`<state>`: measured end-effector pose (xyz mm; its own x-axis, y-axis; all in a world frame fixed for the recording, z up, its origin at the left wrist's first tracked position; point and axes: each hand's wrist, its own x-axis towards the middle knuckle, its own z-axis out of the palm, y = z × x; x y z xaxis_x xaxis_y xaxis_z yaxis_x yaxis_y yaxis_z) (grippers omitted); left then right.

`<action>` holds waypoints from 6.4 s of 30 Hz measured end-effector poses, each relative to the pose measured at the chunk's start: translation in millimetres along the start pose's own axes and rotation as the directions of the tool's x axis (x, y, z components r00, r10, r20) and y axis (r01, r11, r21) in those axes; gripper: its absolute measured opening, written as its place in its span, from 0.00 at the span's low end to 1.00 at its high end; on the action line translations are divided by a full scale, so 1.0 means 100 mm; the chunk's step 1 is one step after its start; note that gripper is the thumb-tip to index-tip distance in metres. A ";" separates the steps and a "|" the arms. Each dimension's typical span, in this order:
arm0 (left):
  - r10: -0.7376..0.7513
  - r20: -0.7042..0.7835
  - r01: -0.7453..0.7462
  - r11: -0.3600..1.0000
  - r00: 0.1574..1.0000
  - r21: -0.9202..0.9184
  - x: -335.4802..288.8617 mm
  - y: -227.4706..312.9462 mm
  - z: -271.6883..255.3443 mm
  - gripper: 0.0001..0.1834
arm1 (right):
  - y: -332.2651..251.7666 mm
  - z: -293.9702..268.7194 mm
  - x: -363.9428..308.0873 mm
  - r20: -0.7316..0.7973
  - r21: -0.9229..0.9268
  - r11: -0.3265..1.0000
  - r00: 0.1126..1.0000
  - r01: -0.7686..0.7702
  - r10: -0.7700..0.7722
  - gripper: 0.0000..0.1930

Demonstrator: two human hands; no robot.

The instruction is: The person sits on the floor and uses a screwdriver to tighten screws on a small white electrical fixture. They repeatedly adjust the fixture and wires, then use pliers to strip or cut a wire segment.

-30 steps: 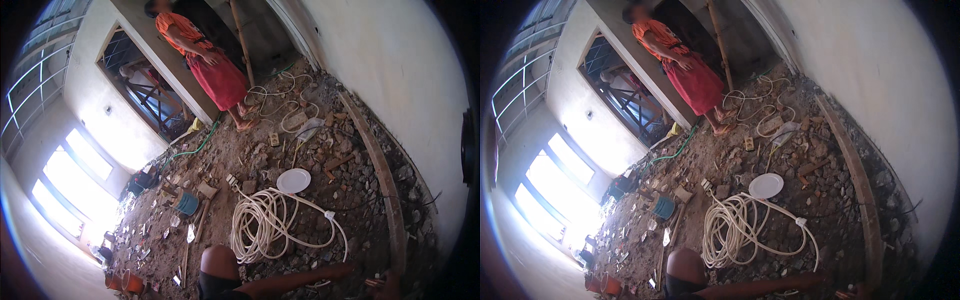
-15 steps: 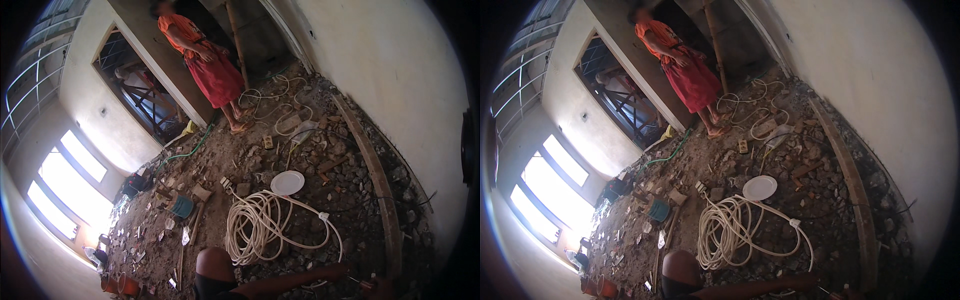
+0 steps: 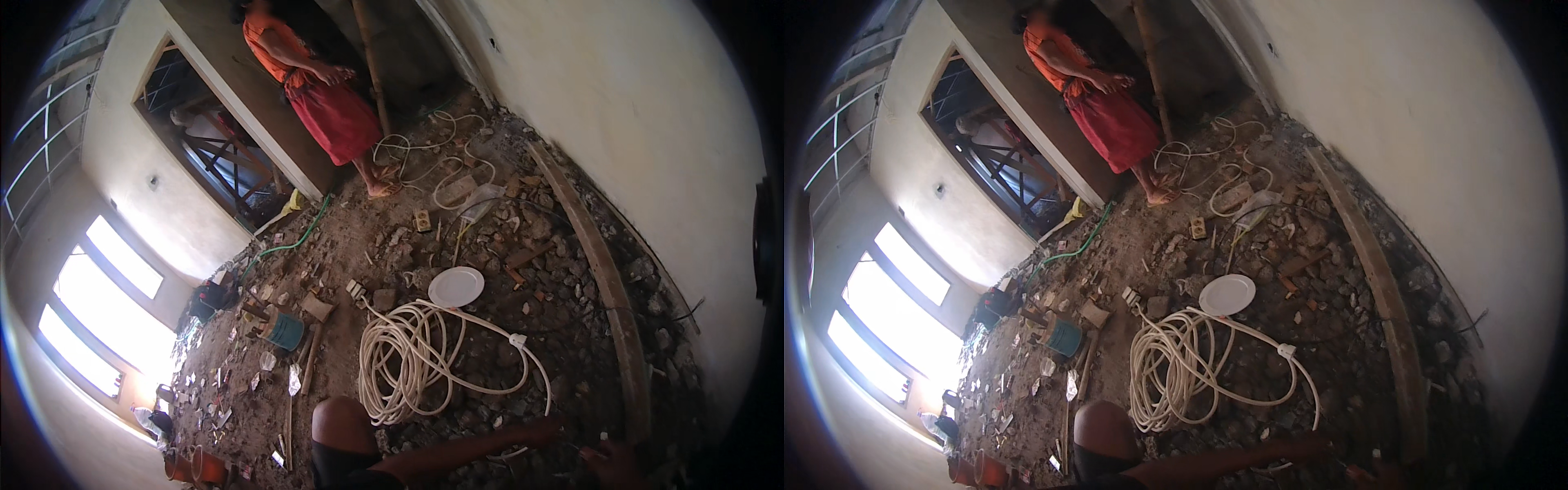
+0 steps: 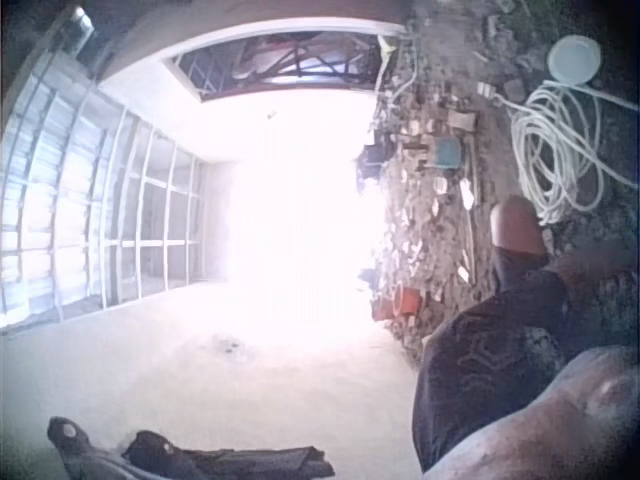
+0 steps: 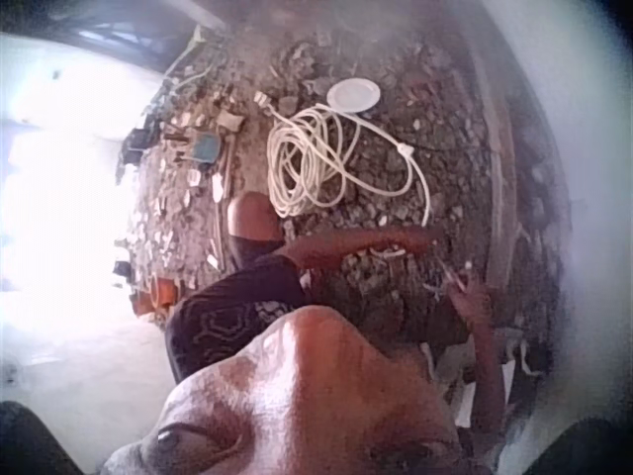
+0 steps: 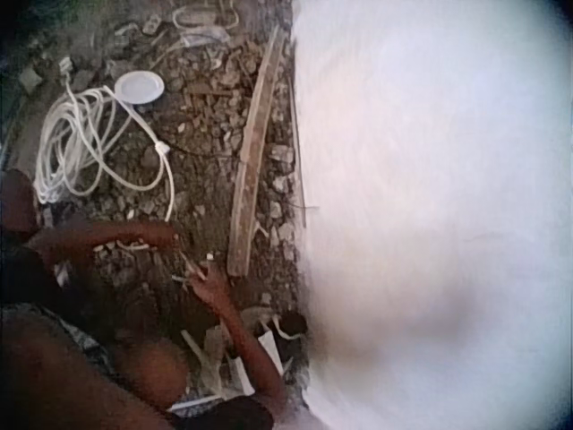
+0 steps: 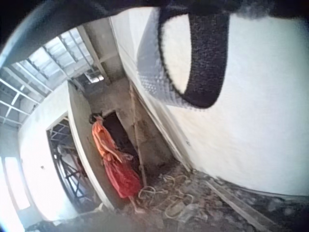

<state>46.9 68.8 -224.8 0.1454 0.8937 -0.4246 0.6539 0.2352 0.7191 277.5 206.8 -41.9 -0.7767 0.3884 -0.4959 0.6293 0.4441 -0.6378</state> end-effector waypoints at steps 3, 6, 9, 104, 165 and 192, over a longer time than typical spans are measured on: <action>0.038 0.033 -0.042 0.991 0.999 0.124 0.11 0.26 -0.27 0.22 | -0.20 -0.21 -0.19 -0.172 -0.174 0.938 0.928 0.300 -0.329 0.23; 0.060 -0.025 -0.054 0.983 0.998 0.176 -0.12 0.29 -0.39 0.25 | -0.20 -0.17 -0.17 -0.199 -0.452 0.800 0.830 0.394 -0.521 0.19; 0.012 -0.104 -0.002 0.996 0.994 0.093 -0.35 0.16 -0.39 0.30 | -0.11 -0.01 0.09 -0.085 -0.446 0.786 0.854 0.428 -0.513 0.16; -0.396 -0.410 0.096 0.806 0.822 -0.584 -1.02 1.67 -1.09 0.24 | -1.18 -0.43 -1.00 -0.324 -0.291 0.894 0.845 0.340 -0.426 0.19; -0.421 -0.363 0.164 0.809 0.831 -0.564 -1.07 1.76 -1.06 0.22 | -1.13 -0.28 -1.02 -0.414 -0.140 0.908 0.810 0.394 -0.416 0.22; -0.311 -0.448 0.096 0.893 0.838 -0.441 -1.00 1.72 -0.98 0.24 | -1.18 -0.37 -1.09 -0.373 -0.143 0.950 0.874 0.278 -0.312 0.21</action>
<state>72.1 57.4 -5.2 -0.4140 0.8470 -0.3334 0.2706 0.4642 0.8434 289.5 142.3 109.4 -0.8647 0.5020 -0.0148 0.3860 0.6454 -0.6592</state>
